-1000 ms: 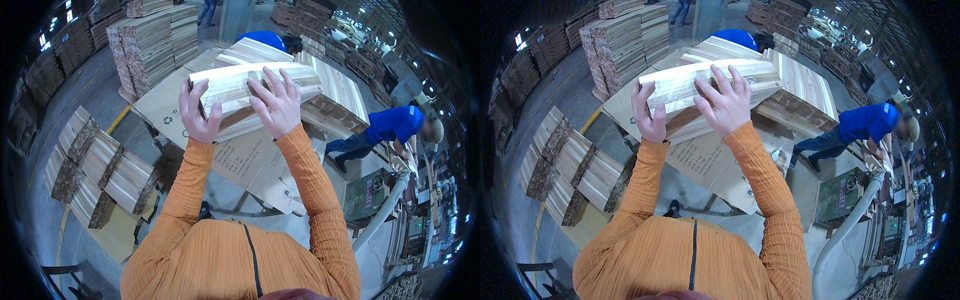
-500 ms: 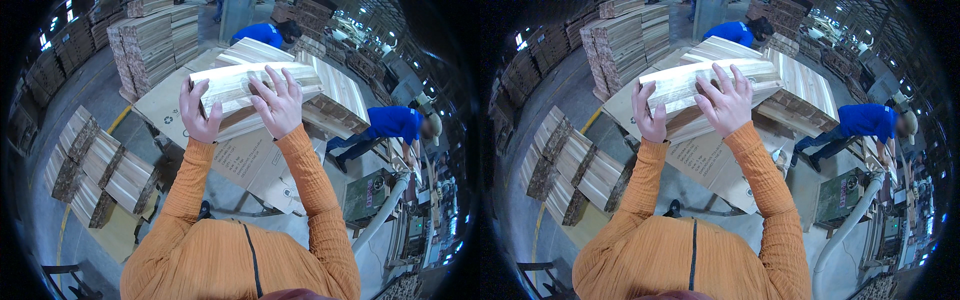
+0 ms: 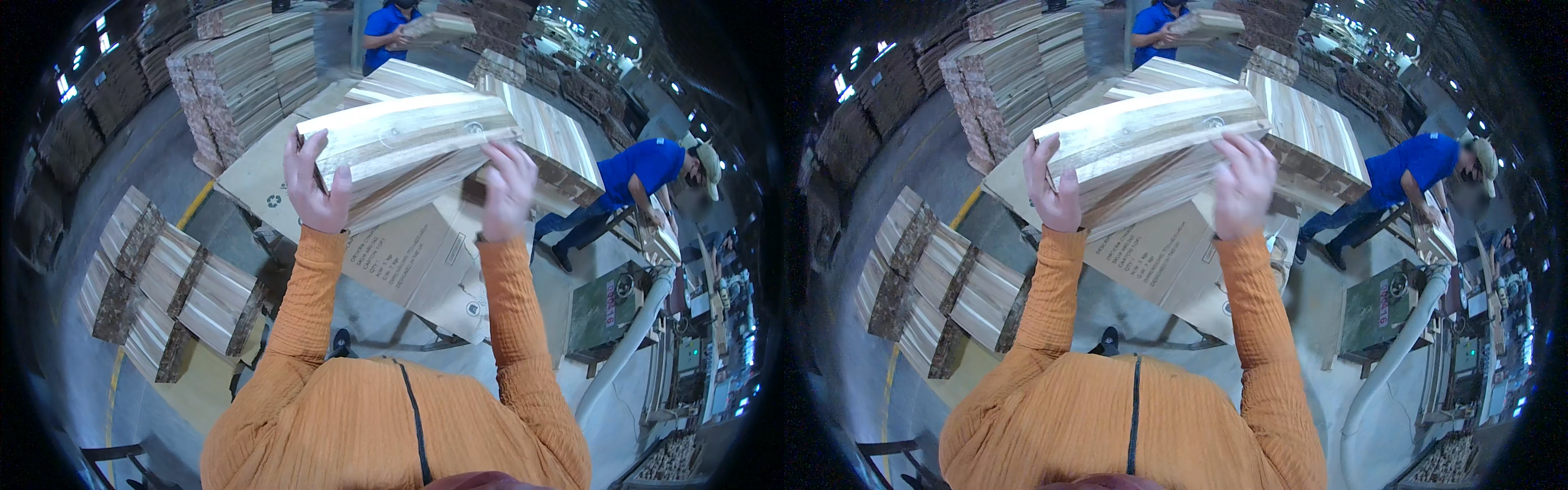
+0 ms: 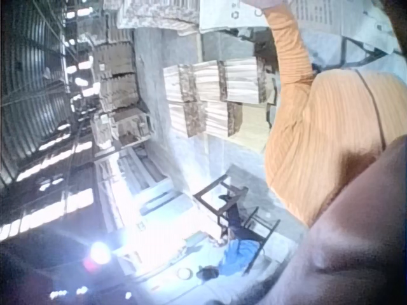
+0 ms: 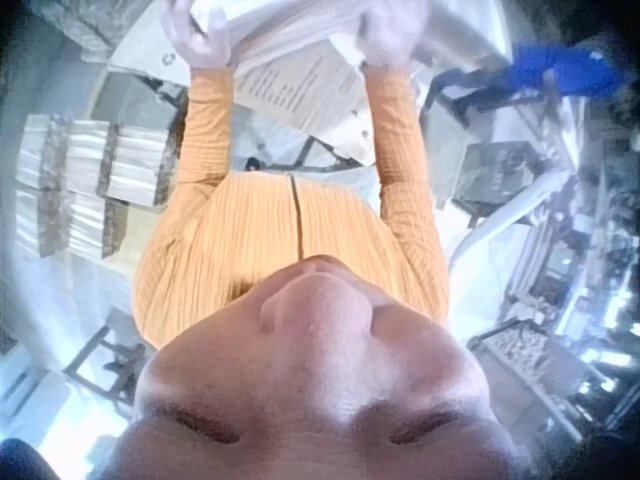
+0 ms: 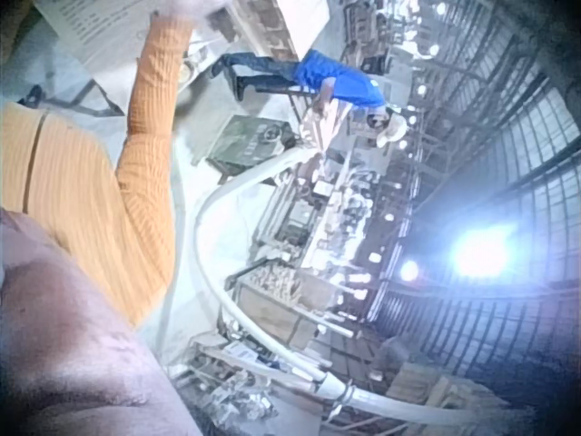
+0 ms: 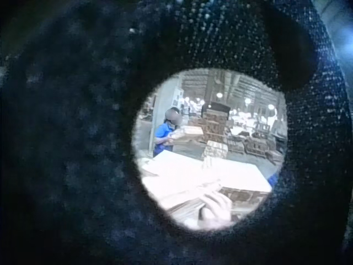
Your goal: The person repeatedly picks up a stack of wooden planks, turns them over, and visually inspects the surfaces and edges. The person then places the stack back on the table and repeats the process with another stack. Other workers are visible in the background.
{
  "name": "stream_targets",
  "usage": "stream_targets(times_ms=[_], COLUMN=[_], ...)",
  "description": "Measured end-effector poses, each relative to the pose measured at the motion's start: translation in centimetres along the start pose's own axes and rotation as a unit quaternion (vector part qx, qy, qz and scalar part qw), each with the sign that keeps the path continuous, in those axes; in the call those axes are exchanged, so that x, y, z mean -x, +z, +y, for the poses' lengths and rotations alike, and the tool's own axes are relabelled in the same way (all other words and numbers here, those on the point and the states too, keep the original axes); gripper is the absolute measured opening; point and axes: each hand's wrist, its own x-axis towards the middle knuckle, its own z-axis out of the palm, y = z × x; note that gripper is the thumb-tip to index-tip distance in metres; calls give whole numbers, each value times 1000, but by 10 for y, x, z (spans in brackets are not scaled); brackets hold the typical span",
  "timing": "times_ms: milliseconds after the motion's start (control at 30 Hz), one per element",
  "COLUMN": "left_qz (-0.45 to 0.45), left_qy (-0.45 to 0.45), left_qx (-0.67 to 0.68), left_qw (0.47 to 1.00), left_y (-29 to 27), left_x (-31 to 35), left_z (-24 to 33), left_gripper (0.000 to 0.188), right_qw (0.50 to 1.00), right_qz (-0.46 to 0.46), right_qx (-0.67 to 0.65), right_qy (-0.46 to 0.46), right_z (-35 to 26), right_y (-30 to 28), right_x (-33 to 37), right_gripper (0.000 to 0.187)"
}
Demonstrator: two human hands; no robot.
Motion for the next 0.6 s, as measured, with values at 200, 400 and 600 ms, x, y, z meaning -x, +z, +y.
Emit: stream_targets(times_ms=[200, 400, 600], left_qz=[1, 19, 10], left_qy=[31, 6, -36], left_qx=[23, 38, 87], left_qw=[999, 999, 995], left_y=[10, 9, 16], left_x=[-5, -5, -4], left_z=[-13, -5, -2], left_gripper=[40, 41, 42], right_qw=[950, 880, 793], right_qz=[105, 127, -49], right_qx=[64, 40, 17], right_qy=[289, 455, 606], right_z=[83, 96, 85], right_y=[-101, -172, -141], right_x=[117, 261, 345], right_gripper=[29, 22, 59])
